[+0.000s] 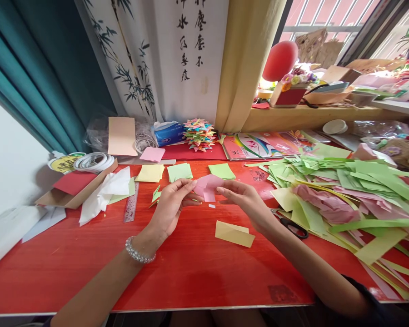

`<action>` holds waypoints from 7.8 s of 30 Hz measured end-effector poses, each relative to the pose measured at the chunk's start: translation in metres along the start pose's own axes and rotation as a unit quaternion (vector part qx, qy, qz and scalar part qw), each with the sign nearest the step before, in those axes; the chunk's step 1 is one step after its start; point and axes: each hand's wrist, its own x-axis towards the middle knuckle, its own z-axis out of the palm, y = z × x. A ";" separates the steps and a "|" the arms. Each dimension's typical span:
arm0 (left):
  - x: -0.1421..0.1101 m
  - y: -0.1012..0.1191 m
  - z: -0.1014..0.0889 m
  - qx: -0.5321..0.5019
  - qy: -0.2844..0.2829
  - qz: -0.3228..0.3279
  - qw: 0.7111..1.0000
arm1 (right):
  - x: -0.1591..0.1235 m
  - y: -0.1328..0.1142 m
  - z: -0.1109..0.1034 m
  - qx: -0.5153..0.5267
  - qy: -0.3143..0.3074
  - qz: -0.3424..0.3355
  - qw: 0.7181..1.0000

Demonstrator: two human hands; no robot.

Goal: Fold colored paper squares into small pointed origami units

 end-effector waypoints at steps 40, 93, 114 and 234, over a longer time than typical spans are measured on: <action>-0.005 -0.013 0.006 0.148 -0.052 0.078 0.985 | -0.005 0.005 0.001 0.066 -0.087 0.056 0.992; -0.004 -0.010 0.005 0.222 -0.093 0.056 0.969 | -0.003 0.006 -0.002 0.020 -0.094 0.097 0.991; -0.005 -0.011 0.004 0.211 -0.085 0.050 0.972 | -0.007 0.006 0.003 -0.142 -0.135 0.017 0.980; 0.002 -0.003 0.000 0.219 -0.115 0.029 0.969 | -0.002 0.009 0.001 -0.088 -0.046 -0.046 0.994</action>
